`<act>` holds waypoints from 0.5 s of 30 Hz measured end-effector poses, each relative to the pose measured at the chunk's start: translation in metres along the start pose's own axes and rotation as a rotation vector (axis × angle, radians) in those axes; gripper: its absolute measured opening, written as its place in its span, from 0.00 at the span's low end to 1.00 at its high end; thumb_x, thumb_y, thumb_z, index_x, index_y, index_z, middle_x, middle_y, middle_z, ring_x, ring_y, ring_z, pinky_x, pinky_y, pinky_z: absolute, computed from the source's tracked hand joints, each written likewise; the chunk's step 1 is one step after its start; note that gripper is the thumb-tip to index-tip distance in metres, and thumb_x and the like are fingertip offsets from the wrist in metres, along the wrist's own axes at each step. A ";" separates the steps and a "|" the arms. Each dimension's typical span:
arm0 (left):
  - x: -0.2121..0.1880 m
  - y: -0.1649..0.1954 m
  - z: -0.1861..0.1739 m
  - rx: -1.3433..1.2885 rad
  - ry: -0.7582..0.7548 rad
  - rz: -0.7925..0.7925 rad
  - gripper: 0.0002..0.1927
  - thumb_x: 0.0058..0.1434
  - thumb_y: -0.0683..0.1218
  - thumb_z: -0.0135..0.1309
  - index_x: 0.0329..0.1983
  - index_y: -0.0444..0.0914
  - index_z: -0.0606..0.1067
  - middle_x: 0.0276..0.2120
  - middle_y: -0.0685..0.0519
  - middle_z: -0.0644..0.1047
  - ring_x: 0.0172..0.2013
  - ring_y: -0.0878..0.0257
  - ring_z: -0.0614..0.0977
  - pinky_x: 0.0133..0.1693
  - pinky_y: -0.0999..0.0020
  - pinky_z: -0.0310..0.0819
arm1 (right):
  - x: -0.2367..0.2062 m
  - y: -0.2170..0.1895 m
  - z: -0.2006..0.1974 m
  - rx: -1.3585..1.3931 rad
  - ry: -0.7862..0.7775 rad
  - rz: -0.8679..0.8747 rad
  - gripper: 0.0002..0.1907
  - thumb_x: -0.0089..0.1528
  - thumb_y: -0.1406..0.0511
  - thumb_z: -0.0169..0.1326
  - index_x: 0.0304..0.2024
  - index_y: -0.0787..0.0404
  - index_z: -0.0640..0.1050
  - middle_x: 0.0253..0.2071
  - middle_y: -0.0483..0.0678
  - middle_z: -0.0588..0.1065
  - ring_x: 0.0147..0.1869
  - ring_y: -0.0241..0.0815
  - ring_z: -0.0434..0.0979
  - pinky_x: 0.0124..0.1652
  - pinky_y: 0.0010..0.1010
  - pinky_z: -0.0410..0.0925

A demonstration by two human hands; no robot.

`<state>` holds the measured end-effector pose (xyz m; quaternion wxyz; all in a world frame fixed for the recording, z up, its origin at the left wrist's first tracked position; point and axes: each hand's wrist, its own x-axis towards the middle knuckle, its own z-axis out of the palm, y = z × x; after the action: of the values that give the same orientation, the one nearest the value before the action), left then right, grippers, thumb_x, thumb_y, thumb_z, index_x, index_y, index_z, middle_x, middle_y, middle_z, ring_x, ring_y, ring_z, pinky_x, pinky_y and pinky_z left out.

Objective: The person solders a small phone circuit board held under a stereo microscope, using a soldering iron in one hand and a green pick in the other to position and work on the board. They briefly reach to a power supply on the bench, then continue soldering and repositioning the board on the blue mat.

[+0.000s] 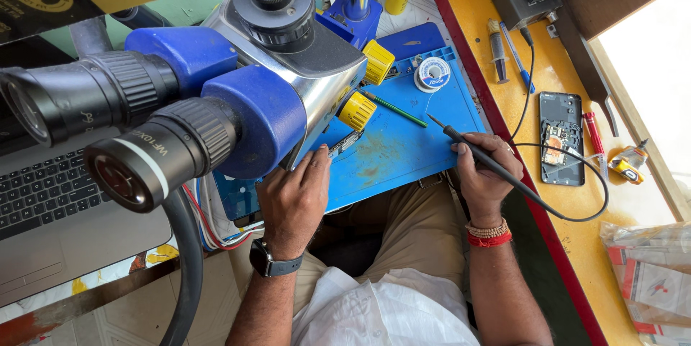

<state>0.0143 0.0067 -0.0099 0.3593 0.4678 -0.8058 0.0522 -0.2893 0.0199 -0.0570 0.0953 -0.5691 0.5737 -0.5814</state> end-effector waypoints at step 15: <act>-0.002 0.000 -0.001 0.005 -0.015 -0.012 0.10 0.65 0.40 0.60 0.49 0.32 0.81 0.39 0.45 0.85 0.29 0.59 0.84 0.30 0.65 0.76 | 0.001 0.000 0.001 -0.087 -0.019 -0.054 0.07 0.63 0.75 0.62 0.44 0.67 0.81 0.36 0.48 0.81 0.42 0.37 0.80 0.47 0.26 0.72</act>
<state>0.0151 0.0086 -0.0099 0.3522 0.4741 -0.8055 0.0485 -0.2885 0.0187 -0.0568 0.0601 -0.5935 0.5817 -0.5529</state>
